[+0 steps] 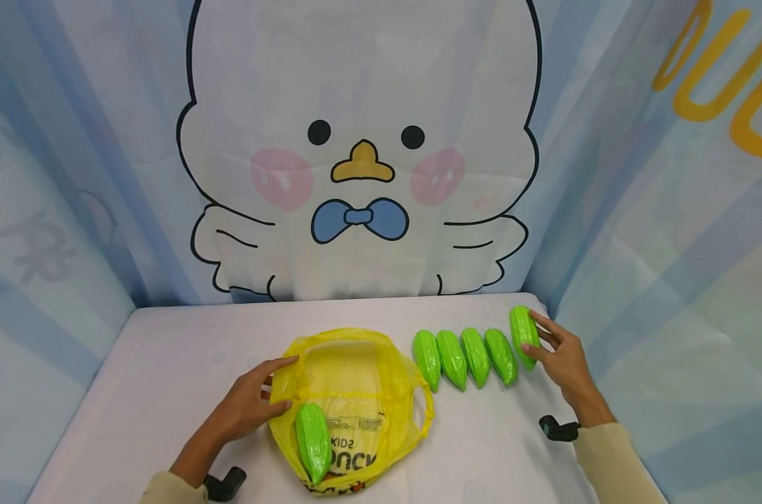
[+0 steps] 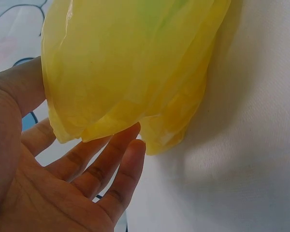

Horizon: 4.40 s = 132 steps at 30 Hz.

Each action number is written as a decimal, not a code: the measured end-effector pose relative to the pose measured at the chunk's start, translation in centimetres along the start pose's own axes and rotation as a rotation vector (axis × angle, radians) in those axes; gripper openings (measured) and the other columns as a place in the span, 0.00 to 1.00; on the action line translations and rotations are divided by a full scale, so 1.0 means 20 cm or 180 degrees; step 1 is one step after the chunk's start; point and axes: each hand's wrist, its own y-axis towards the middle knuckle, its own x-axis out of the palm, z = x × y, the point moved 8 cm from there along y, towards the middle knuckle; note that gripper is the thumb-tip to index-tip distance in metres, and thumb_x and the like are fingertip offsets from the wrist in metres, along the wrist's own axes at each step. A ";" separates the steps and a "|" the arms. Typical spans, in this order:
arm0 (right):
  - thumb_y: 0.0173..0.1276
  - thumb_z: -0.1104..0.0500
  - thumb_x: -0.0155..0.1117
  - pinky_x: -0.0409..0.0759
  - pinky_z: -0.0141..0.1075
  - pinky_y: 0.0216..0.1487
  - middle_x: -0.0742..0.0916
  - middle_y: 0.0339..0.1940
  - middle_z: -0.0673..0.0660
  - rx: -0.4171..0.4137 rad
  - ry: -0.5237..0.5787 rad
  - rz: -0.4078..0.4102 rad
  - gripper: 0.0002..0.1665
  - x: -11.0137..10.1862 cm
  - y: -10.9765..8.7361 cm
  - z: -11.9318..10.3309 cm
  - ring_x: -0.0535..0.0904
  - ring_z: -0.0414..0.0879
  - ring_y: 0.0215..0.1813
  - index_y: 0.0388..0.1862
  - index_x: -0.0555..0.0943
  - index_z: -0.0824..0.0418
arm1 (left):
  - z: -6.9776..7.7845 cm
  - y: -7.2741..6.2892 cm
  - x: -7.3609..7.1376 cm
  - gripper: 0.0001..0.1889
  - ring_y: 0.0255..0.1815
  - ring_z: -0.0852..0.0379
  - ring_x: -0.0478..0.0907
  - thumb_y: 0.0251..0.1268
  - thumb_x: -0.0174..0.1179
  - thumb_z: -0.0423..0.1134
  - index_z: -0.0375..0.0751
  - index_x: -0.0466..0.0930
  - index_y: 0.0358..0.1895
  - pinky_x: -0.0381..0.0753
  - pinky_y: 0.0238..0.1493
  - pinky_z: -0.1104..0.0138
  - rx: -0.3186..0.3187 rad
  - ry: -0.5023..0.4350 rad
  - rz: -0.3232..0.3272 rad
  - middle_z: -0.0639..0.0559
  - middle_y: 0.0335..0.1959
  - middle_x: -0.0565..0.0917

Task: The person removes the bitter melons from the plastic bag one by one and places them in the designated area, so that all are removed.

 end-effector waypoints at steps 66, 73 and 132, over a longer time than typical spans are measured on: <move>0.75 0.68 0.67 0.64 0.53 0.79 0.63 0.87 0.63 -0.0336 -0.0040 -0.0271 0.48 0.10 -0.03 -0.06 0.61 0.65 0.85 0.88 0.58 0.55 | 0.00 0.00 0.00 0.39 0.58 0.46 0.81 0.64 0.74 0.36 0.52 0.70 0.79 0.89 0.60 0.48 -0.0051 -0.0017 -0.0006 0.38 0.79 0.71; 0.73 0.68 0.69 0.66 0.49 0.77 0.65 0.87 0.60 -0.0537 0.0015 -0.0375 0.49 0.19 -0.10 -0.22 0.62 0.62 0.86 0.88 0.59 0.53 | 0.00 0.00 0.00 0.39 0.57 0.46 0.81 0.65 0.73 0.36 0.52 0.70 0.79 0.89 0.59 0.49 -0.0027 -0.0034 -0.0009 0.38 0.79 0.71; 0.66 0.63 0.78 0.70 0.45 0.80 0.71 0.84 0.49 -0.1128 0.0687 -0.1137 0.50 0.92 -0.54 -0.75 0.66 0.54 0.85 0.83 0.67 0.42 | 0.00 0.00 0.00 0.40 0.57 0.47 0.82 0.64 0.75 0.38 0.52 0.70 0.79 0.90 0.57 0.49 -0.0076 -0.0059 -0.0032 0.37 0.79 0.71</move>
